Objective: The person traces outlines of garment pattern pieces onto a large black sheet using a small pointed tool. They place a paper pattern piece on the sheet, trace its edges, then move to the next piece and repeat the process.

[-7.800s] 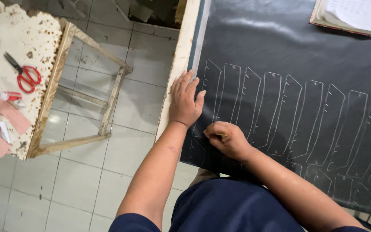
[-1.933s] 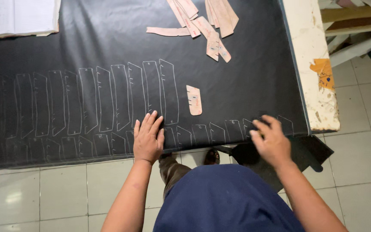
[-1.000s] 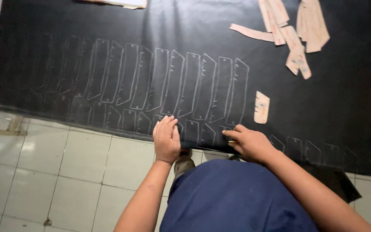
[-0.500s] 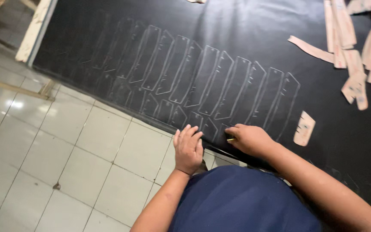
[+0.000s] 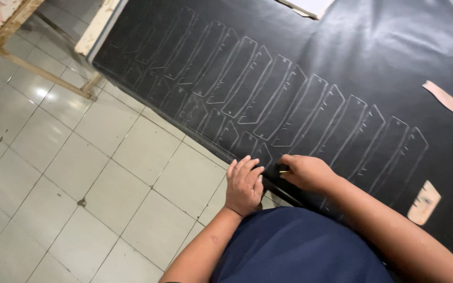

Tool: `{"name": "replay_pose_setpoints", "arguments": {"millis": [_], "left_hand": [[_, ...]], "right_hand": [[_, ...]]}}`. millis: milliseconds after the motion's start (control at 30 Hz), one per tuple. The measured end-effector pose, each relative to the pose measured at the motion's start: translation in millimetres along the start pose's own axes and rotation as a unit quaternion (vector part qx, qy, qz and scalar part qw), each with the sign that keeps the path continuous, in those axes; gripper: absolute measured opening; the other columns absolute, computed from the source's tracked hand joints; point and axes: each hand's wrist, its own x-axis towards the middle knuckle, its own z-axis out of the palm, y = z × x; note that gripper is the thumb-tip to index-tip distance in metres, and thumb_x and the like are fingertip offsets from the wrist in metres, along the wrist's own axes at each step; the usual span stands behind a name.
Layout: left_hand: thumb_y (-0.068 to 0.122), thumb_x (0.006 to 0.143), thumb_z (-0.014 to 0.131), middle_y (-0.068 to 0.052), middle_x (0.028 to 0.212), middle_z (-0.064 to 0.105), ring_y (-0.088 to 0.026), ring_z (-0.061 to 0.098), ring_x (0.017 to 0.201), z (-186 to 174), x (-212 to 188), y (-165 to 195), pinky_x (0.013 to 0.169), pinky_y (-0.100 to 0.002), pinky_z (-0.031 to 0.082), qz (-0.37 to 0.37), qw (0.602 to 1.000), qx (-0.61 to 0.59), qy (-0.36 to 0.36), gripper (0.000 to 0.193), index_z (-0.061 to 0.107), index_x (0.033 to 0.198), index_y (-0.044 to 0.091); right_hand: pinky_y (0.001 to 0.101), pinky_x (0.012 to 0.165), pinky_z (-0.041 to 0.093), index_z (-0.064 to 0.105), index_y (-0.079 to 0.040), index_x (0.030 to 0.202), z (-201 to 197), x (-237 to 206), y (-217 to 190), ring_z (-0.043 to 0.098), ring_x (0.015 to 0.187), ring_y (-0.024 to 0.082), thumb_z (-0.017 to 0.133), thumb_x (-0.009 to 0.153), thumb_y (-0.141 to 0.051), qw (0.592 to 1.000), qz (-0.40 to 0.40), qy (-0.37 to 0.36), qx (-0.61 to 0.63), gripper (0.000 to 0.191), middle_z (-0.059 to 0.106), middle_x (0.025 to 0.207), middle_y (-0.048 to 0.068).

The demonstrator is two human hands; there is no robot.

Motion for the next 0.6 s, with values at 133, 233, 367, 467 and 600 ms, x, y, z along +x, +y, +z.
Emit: {"name": "replay_pose_setpoints", "arguments": {"millis": [133, 233, 367, 467, 600], "left_hand": [[0.016, 0.09, 0.066, -0.011, 0.132, 0.063, -0.031, 0.054, 0.134, -11, 14, -19, 0.117, -0.055, 0.03, 0.013, 1.0, 0.018, -0.013, 0.028, 0.07, 0.116, 0.008], [0.019, 0.092, 0.066, -0.007, 0.131, 0.065, -0.027, 0.057, 0.131, -19, 25, -35, 0.116, -0.055, 0.031, 0.024, 0.999, 0.021, -0.037, 0.027, 0.07, 0.117, 0.009], [0.021, 0.096, 0.065, -0.002, 0.126, 0.067, -0.021, 0.061, 0.124, -30, 40, -55, 0.117, -0.051, 0.035, -0.01, 0.996, -0.03, -0.087, 0.025, 0.071, 0.118, 0.01], [0.019, 0.091, 0.066, -0.01, 0.129, 0.063, -0.028, 0.056, 0.128, -38, 55, -73, 0.113, -0.052, 0.032, 0.017, 0.999, 0.036, 0.022, 0.029, 0.07, 0.117, 0.007], [0.019, 0.092, 0.065, -0.009, 0.128, 0.065, -0.026, 0.058, 0.126, -49, 65, -97, 0.112, -0.052, 0.031, -0.019, 0.997, 0.076, 0.021, 0.03, 0.069, 0.118, 0.006]], "right_hand": [[0.0419, 0.083, 0.057, 0.066, -0.014, 0.112, 1, 22, 3, 0.073, 0.097, 0.029, 0.071, 0.086, -0.032, 0.998, 0.029, 0.014, 0.055, 0.033, 0.077, 0.102, 0.007], [0.0405, 0.082, 0.058, 0.07, -0.016, 0.109, 0, 29, 3, 0.076, 0.092, 0.028, 0.071, 0.089, -0.037, 0.993, 0.105, -0.019, 0.049, 0.029, 0.078, 0.097, 0.008], [0.04, 0.081, 0.058, 0.071, -0.018, 0.108, 1, 35, 1, 0.076, 0.09, 0.027, 0.072, 0.086, -0.038, 0.99, 0.131, -0.021, 0.052, 0.029, 0.079, 0.094, 0.008], [0.0391, 0.081, 0.059, 0.072, -0.019, 0.108, 2, 38, 1, 0.077, 0.09, 0.025, 0.072, 0.086, -0.038, 0.988, 0.142, -0.02, 0.061, 0.029, 0.08, 0.094, 0.007], [0.0365, 0.083, 0.059, 0.073, -0.018, 0.107, 4, 42, 4, 0.077, 0.092, 0.021, 0.074, 0.085, -0.035, 0.987, 0.143, -0.016, 0.077, 0.029, 0.081, 0.098, 0.003]]}}
